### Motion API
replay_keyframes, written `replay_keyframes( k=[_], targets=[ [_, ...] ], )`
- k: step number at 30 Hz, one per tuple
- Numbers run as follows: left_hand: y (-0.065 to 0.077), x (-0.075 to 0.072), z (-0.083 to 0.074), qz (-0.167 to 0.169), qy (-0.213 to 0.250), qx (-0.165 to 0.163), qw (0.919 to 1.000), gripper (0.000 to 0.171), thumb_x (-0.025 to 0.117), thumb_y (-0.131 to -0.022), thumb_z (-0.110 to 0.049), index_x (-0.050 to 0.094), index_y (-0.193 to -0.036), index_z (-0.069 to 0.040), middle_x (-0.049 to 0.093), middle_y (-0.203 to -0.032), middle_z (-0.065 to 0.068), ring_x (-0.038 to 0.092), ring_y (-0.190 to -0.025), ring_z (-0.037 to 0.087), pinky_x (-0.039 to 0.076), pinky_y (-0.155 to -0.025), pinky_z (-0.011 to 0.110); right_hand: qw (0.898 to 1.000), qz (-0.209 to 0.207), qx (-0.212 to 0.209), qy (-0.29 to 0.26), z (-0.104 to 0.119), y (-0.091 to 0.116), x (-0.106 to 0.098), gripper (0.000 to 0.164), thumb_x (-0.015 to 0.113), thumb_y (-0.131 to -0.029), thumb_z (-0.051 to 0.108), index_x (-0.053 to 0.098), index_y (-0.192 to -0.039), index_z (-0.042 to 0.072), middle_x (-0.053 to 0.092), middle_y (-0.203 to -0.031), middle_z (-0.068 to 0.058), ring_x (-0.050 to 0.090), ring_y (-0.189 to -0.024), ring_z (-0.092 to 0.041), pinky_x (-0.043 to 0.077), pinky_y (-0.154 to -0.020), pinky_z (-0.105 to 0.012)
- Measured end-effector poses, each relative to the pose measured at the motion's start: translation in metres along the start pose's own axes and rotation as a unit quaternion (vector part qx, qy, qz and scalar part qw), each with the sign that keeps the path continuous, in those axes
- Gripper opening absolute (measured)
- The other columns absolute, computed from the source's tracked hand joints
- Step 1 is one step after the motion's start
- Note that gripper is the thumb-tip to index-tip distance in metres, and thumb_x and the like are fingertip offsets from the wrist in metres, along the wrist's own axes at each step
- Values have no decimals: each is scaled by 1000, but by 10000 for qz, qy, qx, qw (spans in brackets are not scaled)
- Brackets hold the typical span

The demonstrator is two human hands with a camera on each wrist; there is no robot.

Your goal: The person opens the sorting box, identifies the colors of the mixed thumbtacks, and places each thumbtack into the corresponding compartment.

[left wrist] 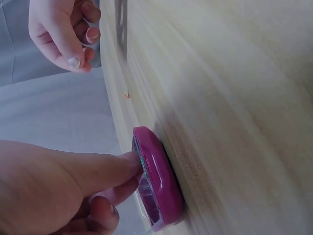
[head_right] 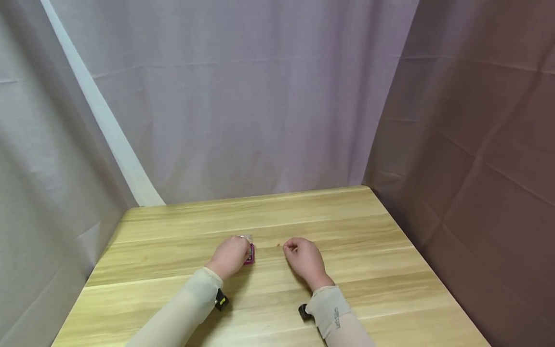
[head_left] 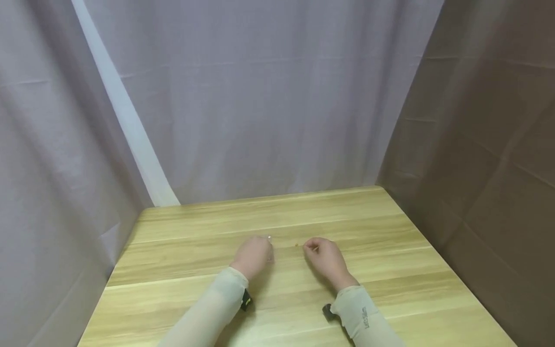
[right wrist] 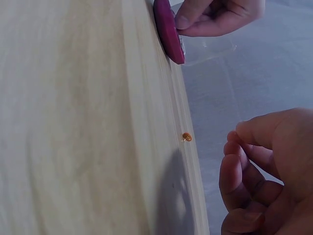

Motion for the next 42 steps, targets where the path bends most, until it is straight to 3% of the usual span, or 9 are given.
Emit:
replay_keyframes(
  k=[4,9,14,18,23,27,36,39,42],
  targets=[
    [2,-2,1,78,21,-212,9997,27,68,-87,-8,67,-62,-19,76,-108,2,67,-81,13,60,-75,26,10000,9,-30,-12,0,-2,0,8,65,-92,28,72,-93,23,71,-86,5,58,-64,-12,55,-66,-36],
    [6,-3,3,75,7,-272,9996,17,66,-89,-8,73,-77,-16,70,-123,2,68,-95,16,60,-78,27,10000,29,-34,60,1,-3,-1,10,65,-92,28,72,-94,23,71,-86,5,57,-64,-12,55,-66,-36],
    [8,-3,6,-16,34,-266,9996,11,68,-88,-8,76,-95,-10,69,-125,2,68,-94,18,61,-72,25,9999,29,-64,82,5,-5,-4,10,65,-92,28,72,-94,22,70,-84,5,56,-59,-14,54,-63,-36],
    [8,-3,7,-6,75,-247,9997,13,69,-87,-7,76,-98,-9,69,-125,2,68,-92,18,60,-69,23,9999,35,-115,56,7,-6,-4,10,65,-92,27,73,-94,21,70,-82,5,54,-54,-16,53,-59,-35],
    [6,-1,10,-75,102,-294,9995,20,65,-88,-5,74,-105,-10,75,-111,4,68,-85,17,60,-62,24,9999,28,-147,57,7,-7,-4,9,66,-92,27,73,-93,22,70,-82,5,53,-55,-15,52,-60,-34],
    [5,0,10,-122,39,-275,9995,25,65,-89,-6,71,-113,-10,76,-104,6,68,-87,19,61,-67,29,9999,33,-160,27,7,-6,-3,10,65,-92,27,73,-93,21,70,-82,5,54,-55,-15,52,-59,-35],
    [5,-7,6,-127,403,-79,9991,19,62,-87,1,72,-88,-15,75,-101,1,63,-81,15,59,-69,30,9999,95,-63,-7,4,-6,-2,12,65,-92,28,74,-95,20,69,-77,6,51,-51,-16,51,-56,-35],
    [7,-9,6,-72,423,-33,9991,22,63,-85,2,75,-91,-15,74,-112,2,64,-89,17,59,-78,33,9999,106,-36,-7,2,-5,-1,12,65,-92,28,74,-95,20,70,-78,6,51,-51,-16,51,-57,-35],
    [13,-12,9,-86,397,-66,9992,18,65,-87,-3,75,-95,-15,75,-107,4,65,-87,17,59,-81,35,9999,92,-70,31,4,-4,2,13,65,-92,28,74,-95,20,70,-80,6,53,-53,-16,52,-59,-35]
  ],
)
Point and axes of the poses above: each hand's wrist, its own y-axis away from the middle knuckle, its own x-axis out of the palm, z = x × y, the point moved 3 cm from there along -y, towards the middle knuckle
